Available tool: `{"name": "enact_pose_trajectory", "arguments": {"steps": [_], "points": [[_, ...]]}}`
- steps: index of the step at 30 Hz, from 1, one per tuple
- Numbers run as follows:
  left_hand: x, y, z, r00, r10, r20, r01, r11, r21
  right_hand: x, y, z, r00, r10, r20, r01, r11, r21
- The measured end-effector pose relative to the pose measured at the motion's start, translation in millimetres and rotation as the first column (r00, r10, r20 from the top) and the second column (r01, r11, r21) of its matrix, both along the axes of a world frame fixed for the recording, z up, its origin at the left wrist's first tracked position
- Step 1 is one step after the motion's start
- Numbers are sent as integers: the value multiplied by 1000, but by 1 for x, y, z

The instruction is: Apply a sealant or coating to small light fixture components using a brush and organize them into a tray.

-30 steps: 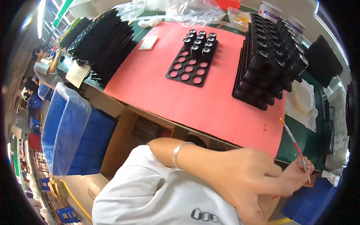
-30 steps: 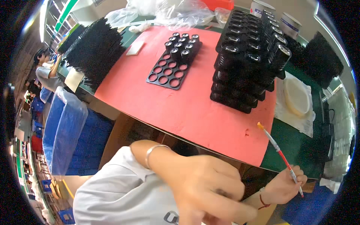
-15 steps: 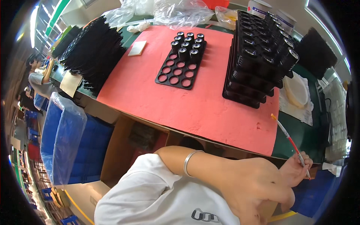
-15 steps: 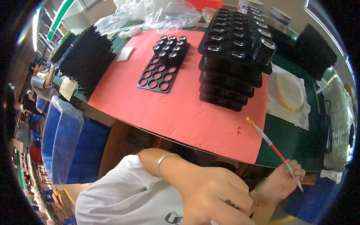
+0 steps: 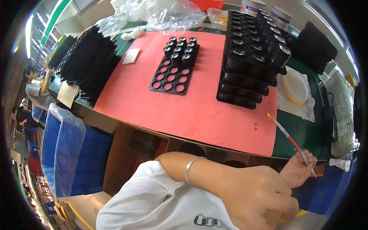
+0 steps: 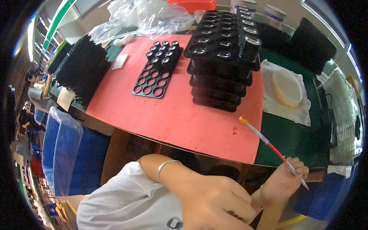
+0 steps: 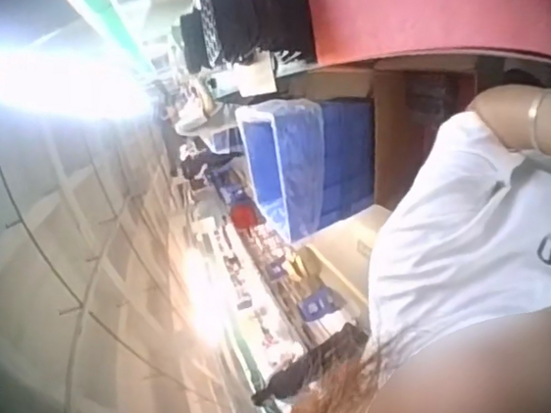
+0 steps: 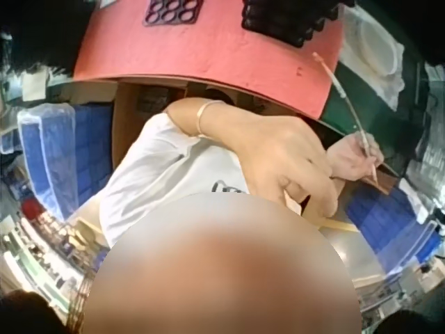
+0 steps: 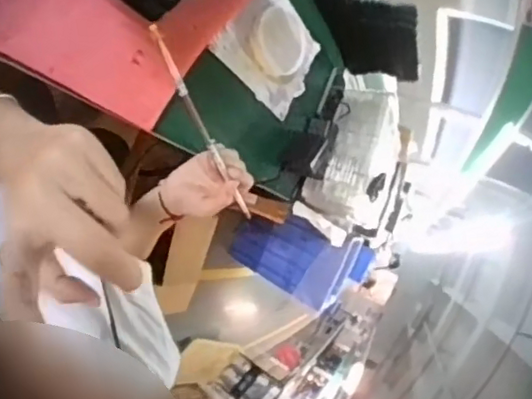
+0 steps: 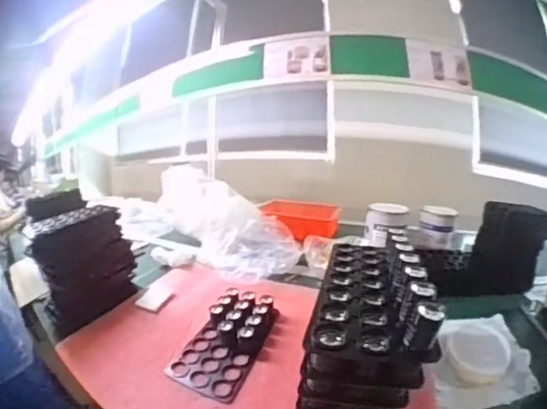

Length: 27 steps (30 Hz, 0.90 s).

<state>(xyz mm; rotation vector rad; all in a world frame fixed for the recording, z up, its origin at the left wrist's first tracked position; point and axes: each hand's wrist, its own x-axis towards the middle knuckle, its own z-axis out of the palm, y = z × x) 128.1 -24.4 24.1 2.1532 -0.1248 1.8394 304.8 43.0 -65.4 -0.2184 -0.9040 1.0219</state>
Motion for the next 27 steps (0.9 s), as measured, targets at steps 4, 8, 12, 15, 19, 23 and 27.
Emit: {"name": "enact_pose_trajectory", "arguments": {"steps": [4, 8, 12, 15, 19, 23, 27], "points": [[4, 0, 3, 998, -45, 43, 45, 999, -3, -4, 2, -3, 1000, 9, 25, -9, 1000, 8], [3, 1, 6, 985, 131, -112, -126, 991, 52, -1, 2, -1, 1000, 7, 0, -7, 1000, 4], [-5, 2, 15, 987, 32, -160, -29, 999, 19, -1, 2, 0, 999, 48, 19, -48, 999, 20], [-2, 4, 16, 992, -26, -120, 31, 999, 40, -4, 0, 3, 999, -30, 26, 30, 1000, -5], [-17, 3, 18, 808, 426, -406, -389, 904, 176, -6, 1, 3, 998, 10, 55, -11, 1000, 9], [-53, 27, 44, 431, 848, -310, -869, 482, 111, -6, -5, 8, 1000, -9, -26, 7, 997, -79], [-74, 51, 60, -5, 943, -334, -1000, 1, 19, -10, -6, 15, 997, -11, -76, 3, 994, -111]]}}
